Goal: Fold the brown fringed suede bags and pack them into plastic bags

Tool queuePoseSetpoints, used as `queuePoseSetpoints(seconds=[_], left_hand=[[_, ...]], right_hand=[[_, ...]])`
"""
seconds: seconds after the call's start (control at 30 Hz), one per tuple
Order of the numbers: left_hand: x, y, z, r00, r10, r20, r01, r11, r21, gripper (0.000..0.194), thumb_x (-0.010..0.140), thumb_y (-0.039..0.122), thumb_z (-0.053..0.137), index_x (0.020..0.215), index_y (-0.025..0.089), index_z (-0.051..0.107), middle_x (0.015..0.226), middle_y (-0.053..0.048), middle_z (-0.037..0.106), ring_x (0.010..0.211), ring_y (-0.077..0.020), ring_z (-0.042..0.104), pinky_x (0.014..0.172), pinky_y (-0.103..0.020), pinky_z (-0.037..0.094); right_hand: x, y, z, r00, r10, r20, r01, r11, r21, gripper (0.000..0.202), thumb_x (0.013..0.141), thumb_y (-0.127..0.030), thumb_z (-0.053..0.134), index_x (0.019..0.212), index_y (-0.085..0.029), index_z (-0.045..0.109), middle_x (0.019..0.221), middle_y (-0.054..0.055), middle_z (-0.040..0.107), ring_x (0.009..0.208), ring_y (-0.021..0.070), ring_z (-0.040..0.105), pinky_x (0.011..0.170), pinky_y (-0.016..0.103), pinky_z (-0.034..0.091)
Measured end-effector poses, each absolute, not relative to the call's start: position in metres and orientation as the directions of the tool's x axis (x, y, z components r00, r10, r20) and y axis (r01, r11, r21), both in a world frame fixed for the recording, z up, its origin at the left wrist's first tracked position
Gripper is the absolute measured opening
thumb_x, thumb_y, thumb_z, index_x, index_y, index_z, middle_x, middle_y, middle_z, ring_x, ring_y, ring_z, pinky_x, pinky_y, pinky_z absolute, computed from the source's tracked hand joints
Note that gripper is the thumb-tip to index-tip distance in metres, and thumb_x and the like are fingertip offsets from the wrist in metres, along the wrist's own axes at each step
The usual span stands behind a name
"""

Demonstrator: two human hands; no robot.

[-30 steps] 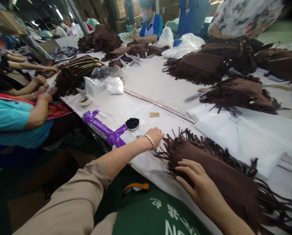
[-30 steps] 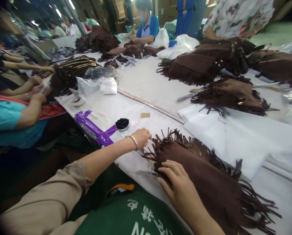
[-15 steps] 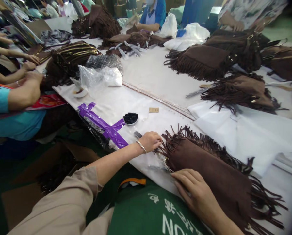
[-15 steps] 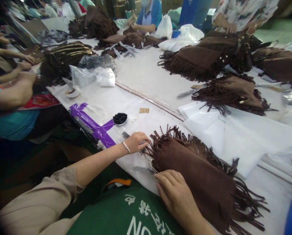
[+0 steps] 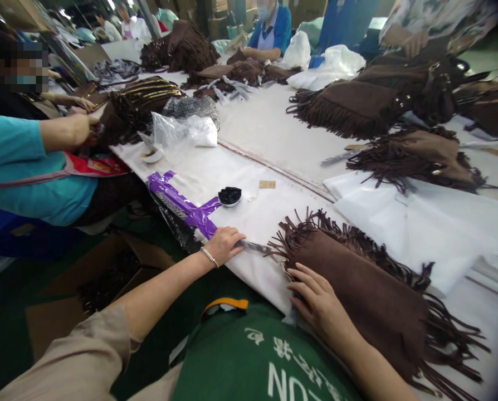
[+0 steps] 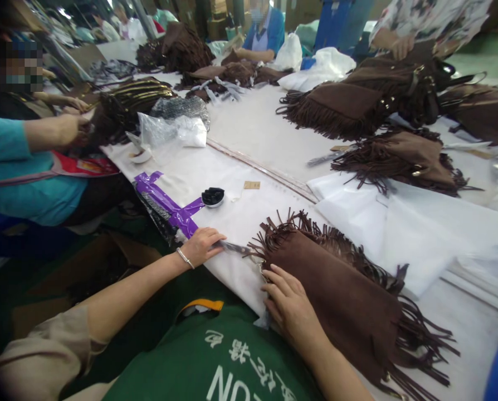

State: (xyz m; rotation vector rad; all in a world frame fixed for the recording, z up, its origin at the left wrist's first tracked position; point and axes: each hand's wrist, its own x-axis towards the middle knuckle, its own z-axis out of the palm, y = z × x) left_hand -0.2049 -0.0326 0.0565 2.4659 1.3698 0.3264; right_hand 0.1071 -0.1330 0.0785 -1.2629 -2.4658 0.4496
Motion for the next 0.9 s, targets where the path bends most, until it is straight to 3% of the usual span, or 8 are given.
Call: queuePoseSetpoints(seconds=[0.17, 0.3, 0.47, 0.57, 0.63, 0.73, 0.83, 0.9], left_hand=[[-0.197, -0.084, 0.066, 0.348, 0.895, -0.277, 0.811, -0.14, 0.568, 0.021, 0.075, 0.034, 0.063, 0.087, 0.017, 0.064, 0.08, -0.003, 0.064, 0.075, -0.0188, 0.058, 0.068, -0.027, 0.042], [-0.183, -0.117, 0.069, 0.405, 0.705, -0.581, 0.643, 0.231, 0.73, 0.03, 0.072, 0.046, 0.063, 0.079, 0.016, 0.063, 0.065, 0.001, 0.061, 0.06, -0.0153, 0.055, 0.052, -0.022, 0.036], [-0.161, -0.124, 0.07, 0.5, 0.646, -0.577, 0.395, 0.422, 0.816, 0.047, 0.068, 0.061, 0.065, 0.077, 0.015, 0.063, 0.07, -0.001, 0.065, 0.06, -0.0139, 0.055, 0.054, -0.022, 0.037], [-0.15, -0.121, 0.069, 0.558, 0.583, -0.59, 0.245, 0.563, 0.789, 0.051, 0.072, 0.062, 0.061, 0.084, 0.012, 0.064, 0.078, -0.007, 0.069, 0.063, -0.0145, 0.058, 0.059, -0.024, 0.041], [-0.146, -0.119, 0.068, 0.58, 0.532, -0.616, 0.136, 0.683, 0.718, 0.052, 0.071, 0.059, 0.064, 0.091, 0.011, 0.063, 0.08, -0.01, 0.07, 0.065, -0.0165, 0.061, 0.062, -0.026, 0.044], [-0.144, -0.117, 0.068, 0.564, 0.521, -0.641, 0.023, 0.766, 0.642, 0.047, 0.068, 0.049, 0.07, 0.092, 0.009, 0.061, 0.082, -0.012, 0.07, 0.069, -0.0184, 0.064, 0.063, -0.027, 0.045], [-0.145, -0.114, 0.073, 0.584, 0.468, -0.663, -0.031, 0.83, 0.557, 0.039, 0.073, 0.043, 0.065, 0.091, 0.009, 0.06, 0.088, -0.014, 0.07, 0.073, -0.0191, 0.065, 0.067, -0.028, 0.047], [-0.144, -0.113, 0.078, 0.607, 0.422, -0.673, -0.057, 0.868, 0.493, 0.035, 0.078, 0.041, 0.06, 0.091, 0.008, 0.06, 0.091, -0.015, 0.07, 0.077, -0.0196, 0.066, 0.071, -0.029, 0.047]], right_hand=[[0.122, -0.158, 0.074, -0.314, 0.924, 0.218, 0.884, 0.368, -0.289, 0.031, 0.086, -0.034, 0.056, 0.114, -0.02, 0.055, 0.11, 0.009, 0.059, 0.105, 0.0263, 0.052, 0.091, 0.043, 0.044], [0.112, -0.167, 0.07, -0.3, 0.932, 0.203, 0.926, 0.336, -0.17, 0.03, 0.084, -0.03, 0.059, 0.11, -0.018, 0.056, 0.111, 0.012, 0.058, 0.108, 0.0306, 0.049, 0.089, 0.045, 0.042], [0.12, -0.154, 0.085, -0.27, 0.949, 0.161, 0.852, 0.314, -0.419, 0.011, 0.084, -0.031, 0.057, 0.079, -0.022, 0.057, 0.092, 0.006, 0.062, 0.088, 0.0238, 0.057, 0.079, 0.039, 0.047], [0.14, -0.136, 0.107, -0.201, 0.98, 0.014, 0.809, 0.174, -0.562, 0.017, 0.086, -0.037, 0.053, 0.091, -0.023, 0.06, 0.082, 0.003, 0.066, 0.072, 0.0197, 0.062, 0.063, 0.032, 0.05], [0.147, -0.123, 0.12, -0.124, 0.991, 0.05, 0.876, 0.133, -0.463, 0.027, 0.086, -0.036, 0.051, 0.109, -0.022, 0.058, 0.088, 0.006, 0.067, 0.077, 0.0231, 0.063, 0.065, 0.035, 0.05], [0.136, -0.114, 0.128, -0.227, 0.945, 0.237, 0.933, 0.28, -0.227, 0.034, 0.088, -0.03, 0.049, 0.12, -0.019, 0.054, 0.111, 0.012, 0.062, 0.109, 0.0292, 0.053, 0.09, 0.046, 0.043], [0.11, -0.121, 0.116, -0.58, 0.802, 0.143, 0.762, 0.596, -0.252, 0.023, 0.09, -0.034, 0.049, 0.107, -0.025, 0.062, 0.124, 0.005, 0.057, 0.129, 0.0253, 0.037, 0.104, 0.045, 0.034], [0.099, -0.128, 0.103, -0.708, 0.703, 0.062, 0.661, 0.691, -0.292, 0.018, 0.088, -0.035, 0.053, 0.095, -0.024, 0.064, 0.13, 0.002, 0.054, 0.135, 0.0258, 0.028, 0.109, 0.048, 0.028]])
